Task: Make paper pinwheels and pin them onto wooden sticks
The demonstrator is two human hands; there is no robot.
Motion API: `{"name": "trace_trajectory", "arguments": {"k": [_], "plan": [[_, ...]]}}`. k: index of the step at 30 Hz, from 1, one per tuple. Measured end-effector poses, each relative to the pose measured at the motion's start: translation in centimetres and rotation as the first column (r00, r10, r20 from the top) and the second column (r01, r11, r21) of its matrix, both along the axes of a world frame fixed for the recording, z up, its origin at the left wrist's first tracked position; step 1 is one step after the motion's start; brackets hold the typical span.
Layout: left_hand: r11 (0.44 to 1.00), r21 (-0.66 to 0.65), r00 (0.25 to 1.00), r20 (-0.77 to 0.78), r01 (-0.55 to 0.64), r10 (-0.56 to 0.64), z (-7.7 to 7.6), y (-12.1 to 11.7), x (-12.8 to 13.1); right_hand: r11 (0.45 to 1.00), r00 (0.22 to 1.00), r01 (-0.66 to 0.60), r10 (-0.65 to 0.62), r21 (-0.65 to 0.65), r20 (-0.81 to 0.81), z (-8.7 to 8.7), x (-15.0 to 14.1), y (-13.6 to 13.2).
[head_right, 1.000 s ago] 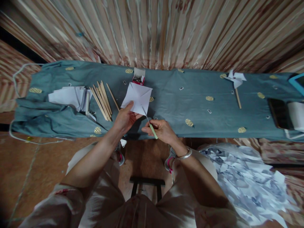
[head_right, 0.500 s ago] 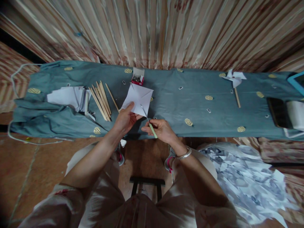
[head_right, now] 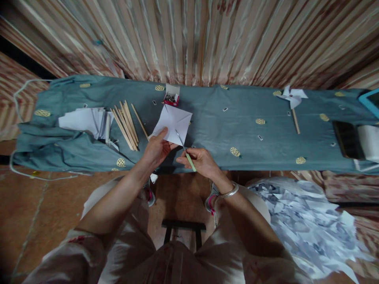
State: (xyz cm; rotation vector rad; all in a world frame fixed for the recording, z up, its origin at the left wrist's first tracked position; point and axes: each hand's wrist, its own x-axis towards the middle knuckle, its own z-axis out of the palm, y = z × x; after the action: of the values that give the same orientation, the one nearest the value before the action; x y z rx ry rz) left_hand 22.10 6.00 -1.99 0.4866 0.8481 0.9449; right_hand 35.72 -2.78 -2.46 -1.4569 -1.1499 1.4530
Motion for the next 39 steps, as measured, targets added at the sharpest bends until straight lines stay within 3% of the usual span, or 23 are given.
{"name": "trace_trajectory", "arguments": {"k": [34,39], "plan": [[1.0,-0.018,1.0,0.003,-0.023,0.023,0.08,-0.08,0.19,1.0,1.0,0.02,-0.02,-0.011,-0.005,0.26,-0.26,0.22],[1.0,-0.018,1.0,0.013,-0.009,0.009,0.34,0.07,0.29,1.0,1.0,0.026,-0.026,-0.015,0.002,-0.44,-0.1,-0.09]]}}
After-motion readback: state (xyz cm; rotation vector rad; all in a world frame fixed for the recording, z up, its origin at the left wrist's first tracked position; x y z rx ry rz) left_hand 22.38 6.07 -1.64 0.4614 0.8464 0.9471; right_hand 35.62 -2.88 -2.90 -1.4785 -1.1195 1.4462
